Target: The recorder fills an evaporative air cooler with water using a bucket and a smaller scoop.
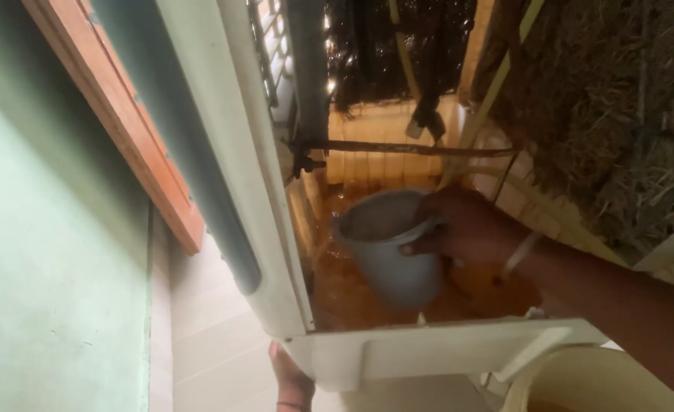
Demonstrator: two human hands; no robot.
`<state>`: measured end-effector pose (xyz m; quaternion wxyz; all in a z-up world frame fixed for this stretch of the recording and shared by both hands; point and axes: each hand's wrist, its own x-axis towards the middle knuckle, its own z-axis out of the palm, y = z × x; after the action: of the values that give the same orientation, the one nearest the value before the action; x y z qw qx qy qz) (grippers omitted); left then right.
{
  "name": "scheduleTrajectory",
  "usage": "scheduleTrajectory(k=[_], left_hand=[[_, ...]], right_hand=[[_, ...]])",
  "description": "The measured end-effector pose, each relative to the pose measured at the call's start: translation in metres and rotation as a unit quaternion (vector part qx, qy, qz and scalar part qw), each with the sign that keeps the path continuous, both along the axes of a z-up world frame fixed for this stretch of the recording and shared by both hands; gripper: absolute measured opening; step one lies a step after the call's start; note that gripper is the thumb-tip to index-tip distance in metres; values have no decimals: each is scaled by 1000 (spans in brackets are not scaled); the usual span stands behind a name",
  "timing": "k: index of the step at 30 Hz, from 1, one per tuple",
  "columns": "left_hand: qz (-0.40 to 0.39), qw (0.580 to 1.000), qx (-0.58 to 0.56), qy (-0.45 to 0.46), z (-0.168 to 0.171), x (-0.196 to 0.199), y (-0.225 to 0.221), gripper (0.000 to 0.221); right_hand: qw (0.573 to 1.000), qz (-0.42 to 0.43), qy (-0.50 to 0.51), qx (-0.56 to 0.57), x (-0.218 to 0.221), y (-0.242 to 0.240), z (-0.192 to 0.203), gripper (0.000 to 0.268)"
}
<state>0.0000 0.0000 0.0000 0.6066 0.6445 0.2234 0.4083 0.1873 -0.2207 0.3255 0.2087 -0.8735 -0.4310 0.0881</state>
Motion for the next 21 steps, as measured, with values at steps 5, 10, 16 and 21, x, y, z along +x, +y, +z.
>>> scheduleTrajectory(k=[5,10,16,21], left_hand=[[-24,985,-153,-77,14,-2,-2,38],[16,1000,0,15,41,-6,-7,37],[34,992,117,39,25,-2,-3,42],[-40,948,-305,-78,34,-1,-5,42]], right_hand=[[987,-46,21,149,-30,-39,24,35],[954,-82,138,252,-39,-70,35,32],[940,-190,117,258,-50,-101,46,27],[951,-209,102,206,-51,-120,57,24]])
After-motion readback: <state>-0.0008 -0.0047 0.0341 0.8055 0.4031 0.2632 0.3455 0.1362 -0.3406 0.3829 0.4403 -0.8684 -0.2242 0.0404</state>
